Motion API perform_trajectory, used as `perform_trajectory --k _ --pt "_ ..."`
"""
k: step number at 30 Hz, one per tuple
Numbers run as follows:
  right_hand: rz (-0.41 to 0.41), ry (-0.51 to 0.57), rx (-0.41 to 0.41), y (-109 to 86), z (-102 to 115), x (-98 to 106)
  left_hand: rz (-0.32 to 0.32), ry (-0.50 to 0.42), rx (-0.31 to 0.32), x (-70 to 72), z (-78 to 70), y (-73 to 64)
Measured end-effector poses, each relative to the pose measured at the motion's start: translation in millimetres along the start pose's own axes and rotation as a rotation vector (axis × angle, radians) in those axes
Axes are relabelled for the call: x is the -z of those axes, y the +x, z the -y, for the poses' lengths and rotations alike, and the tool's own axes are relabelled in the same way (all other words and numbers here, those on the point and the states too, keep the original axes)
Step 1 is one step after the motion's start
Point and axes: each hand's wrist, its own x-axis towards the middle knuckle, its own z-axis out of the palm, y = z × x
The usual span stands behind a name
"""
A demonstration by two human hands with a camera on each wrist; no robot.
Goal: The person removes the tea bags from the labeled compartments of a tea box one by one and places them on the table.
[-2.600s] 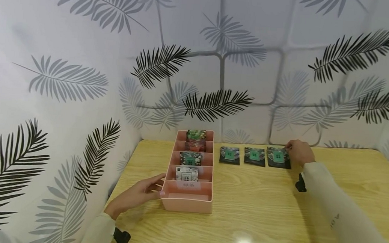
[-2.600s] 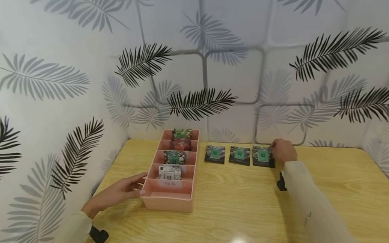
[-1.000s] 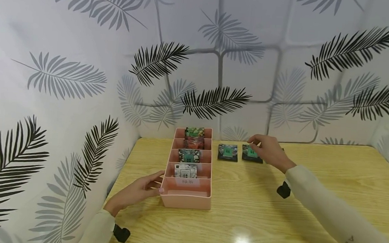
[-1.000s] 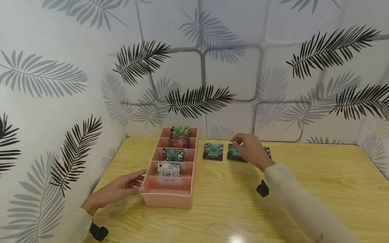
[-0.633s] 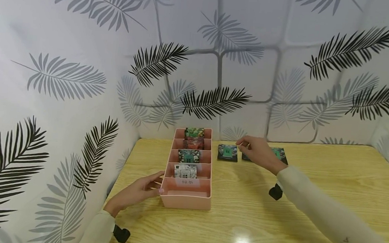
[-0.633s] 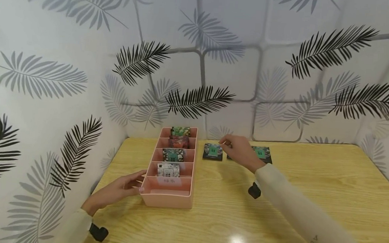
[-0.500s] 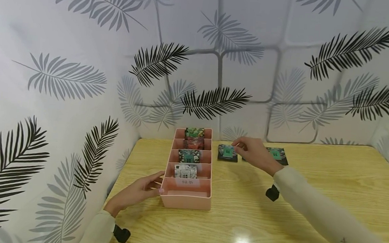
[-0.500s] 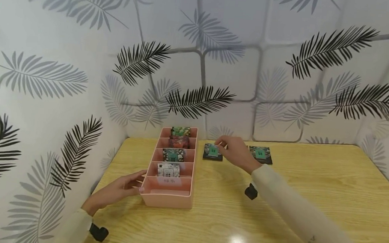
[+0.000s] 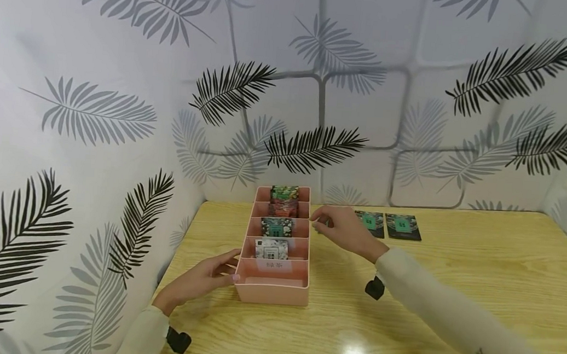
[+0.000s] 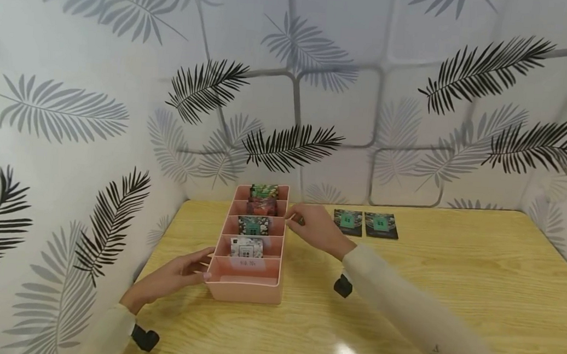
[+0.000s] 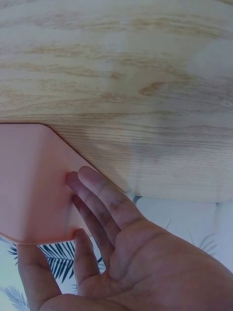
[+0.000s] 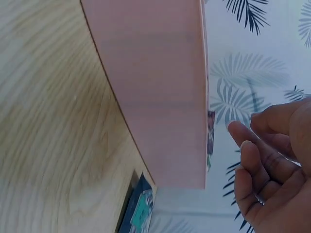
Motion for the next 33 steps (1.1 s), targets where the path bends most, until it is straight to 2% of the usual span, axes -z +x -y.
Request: perform_trajectory --k 8,15,21,30,33 --pt "0.079 0.044 0.031 3.2 14 -21 -0.006 0.004 0.006 -0.8 -0.8 -0.6" --pt "0.158 -0.017 0.012 5.8 21 -35 -0.001 0.000 0.005 -0.8 1.6 0.3" --pt "0.168 -0.050 0.049 6.4 29 -41 -0.013 0.005 0.013 -0.9 -0.6 -0.9" --pt "0.202 -0.090 -0.016 9.1 43 -46 -0.007 0.008 0.008 -0.8 -0.1 -1.3" --pt "0.222 -0.057 -0.037 11.1 48 -48 0.000 0.005 0.000 -0.1 -1.5 -1.1"
